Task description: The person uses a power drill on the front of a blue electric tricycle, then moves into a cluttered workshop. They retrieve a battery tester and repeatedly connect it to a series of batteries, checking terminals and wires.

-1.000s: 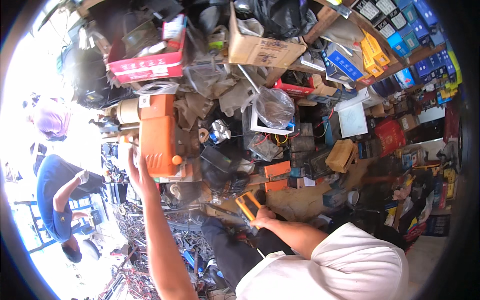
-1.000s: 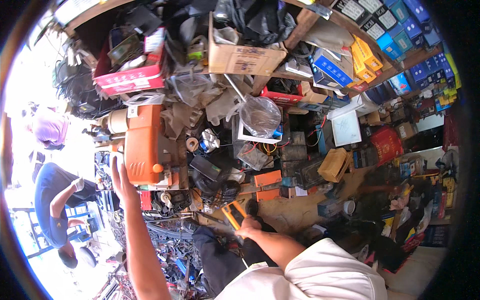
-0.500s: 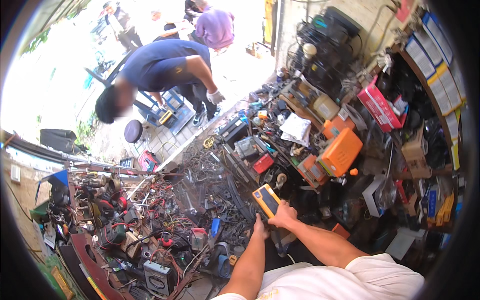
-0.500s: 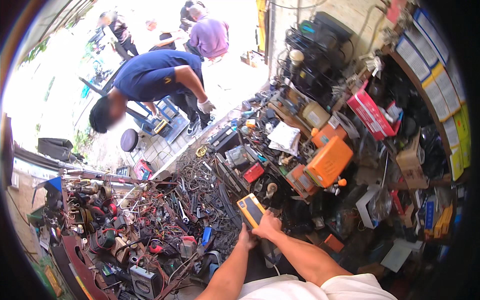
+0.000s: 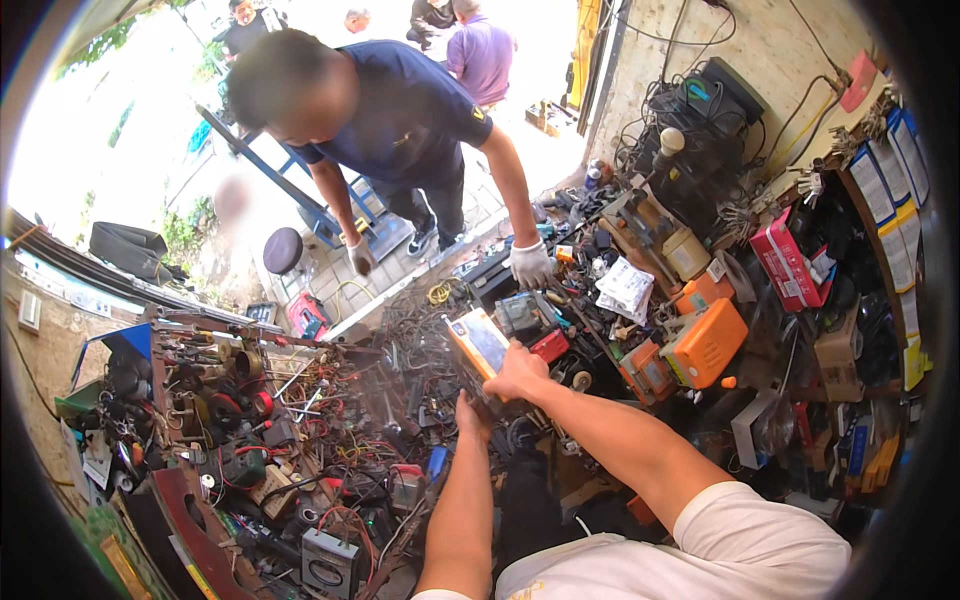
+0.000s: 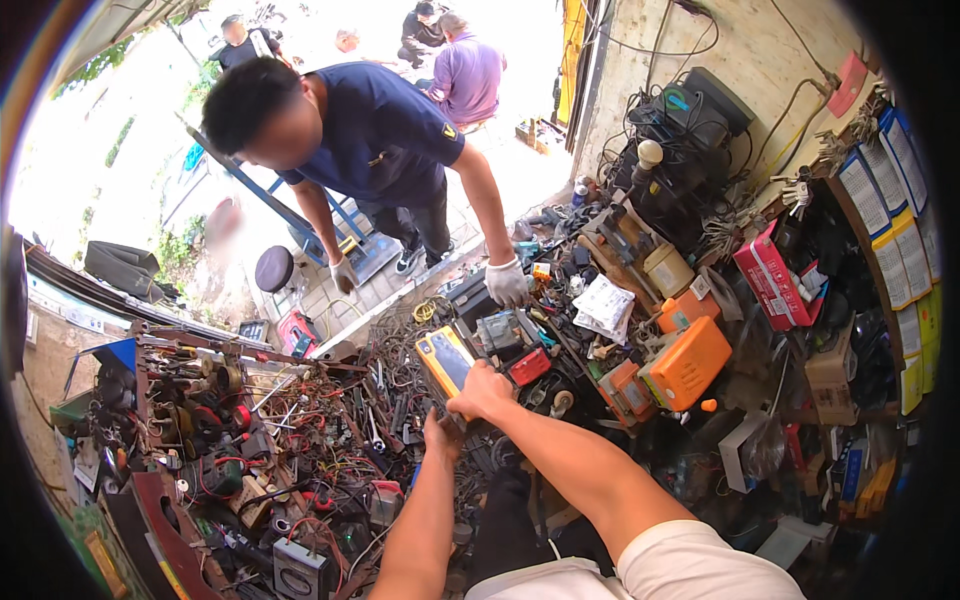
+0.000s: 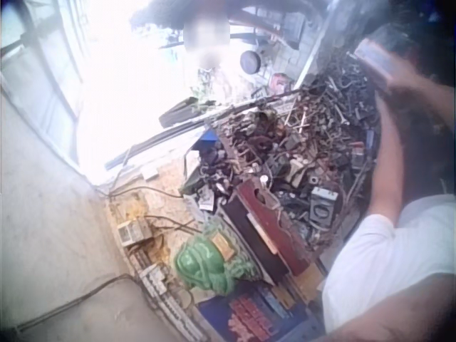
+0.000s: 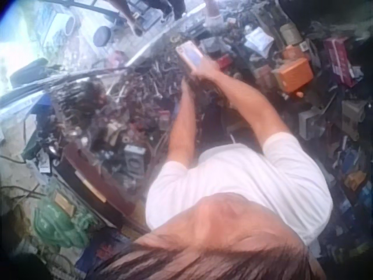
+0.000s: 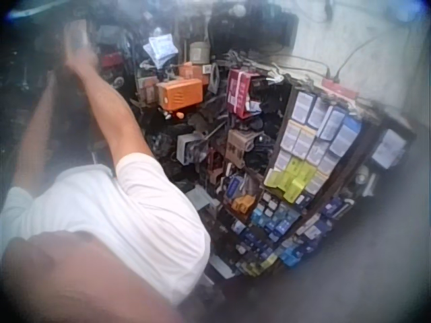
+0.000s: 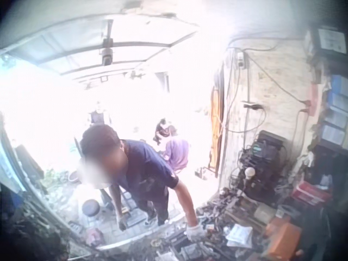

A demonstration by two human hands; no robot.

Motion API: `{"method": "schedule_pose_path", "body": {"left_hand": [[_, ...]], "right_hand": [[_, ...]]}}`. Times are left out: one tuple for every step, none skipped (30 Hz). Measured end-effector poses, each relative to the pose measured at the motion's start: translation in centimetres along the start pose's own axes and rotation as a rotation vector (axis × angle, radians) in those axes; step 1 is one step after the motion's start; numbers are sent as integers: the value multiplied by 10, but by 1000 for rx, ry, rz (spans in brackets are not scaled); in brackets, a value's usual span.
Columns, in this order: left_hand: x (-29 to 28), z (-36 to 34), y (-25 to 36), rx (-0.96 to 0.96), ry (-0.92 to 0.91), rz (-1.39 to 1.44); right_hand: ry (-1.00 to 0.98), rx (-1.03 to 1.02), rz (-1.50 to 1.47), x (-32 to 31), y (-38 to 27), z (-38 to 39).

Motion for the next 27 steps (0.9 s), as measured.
{"method": "schedule_pose_path", "body": {"left_hand": [[5, 0, 6, -2, -18, 20], [6, -1, 11, -2, 25, 17], [9, -4, 16, 0, 28, 26], [11, -6, 21, 1, 31, 34], [12, -9, 25, 7, 34, 42], [12, -11, 28, -6, 33, 33], [14, -15, 32, -22, 28, 39], [12, -16, 34, -71, 83, 48], [14, -16, 37, -78, 72, 51], [17, -15, 40, -31, 48, 31], [18, -13, 41, -45, 61, 41], [19, -8, 41, -16, 90, 7], [21, -4, 40, -34, 80, 85], [29, 0, 38, 12, -3, 118], [27, 4, 34, -46, 58, 72], [26, 8, 31, -101, 43, 17], [40, 7, 30, -54, -201, 59], [45, 7, 31, -77, -332, 60], [41, 4, 31, -79, -298, 41], [32, -2, 36, -68, -174, -36], [24, -6, 39, -60, -104, -92], [18, -11, 45, -63, -74, -133], [10, -14, 48, -64, -44, -164], [4, -16, 53, -64, -15, -201], [-2, -17, 57, -57, 8, -230], [-5, -18, 56, -61, 24, -257], [-7, -17, 54, -69, 31, -292]], "right_hand": [[10, -11, 0, -3, -5, -3], [3, -19, -9, -6, -9, -7], [9, -27, -7, -9, -12, -9], [26, -34, 4, -13, -16, -12], [14, -35, 6, -15, -19, -14], [-7, -31, 3, -15, -22, -17], [-4, -30, 14, -17, -24, -20], [2, -25, 26, -18, -26, -22], [36, -34, 49, -19, -29, -25], [61, -49, 21, -19, -30, -25], [50, -46, 18, -17, -29, -25], [57, -39, 12, -14, -28, -25], [65, -75, 14, -11, -27, -22], [70, -80, 75, -8, -27, -20], [26, -72, 41, -2, -23, -17], [5, -50, 48, 3, -25, -17], [-6, -114, 50, 5, -27, -16], [-17, -114, 79, 8, -34, -19], [35, -182, -20, 5, -42, -21], [-14, -206, -51, 7, -52, -27], [44, -155, -27, 3, -63, -32], [157, -101, -48, -4, -74, -37], [304, -125, -145, -7, -84, -33], [253, -207, -120, -4, -97, -36], [400, -364, -34, -1, -109, -22], [435, -468, -190, 3, -104, -13], [499, -519, -380, 9, -89, 4]]}}
Point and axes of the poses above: each hand's wrist, its own z-axis away from the middle knuckle, its own x-axis out of the palm, y = z × x, the point moved 5 cm from there along -z, towards the middle knuckle, and after that the axes turned 2 degrees about -x, right-handed, at the moved point
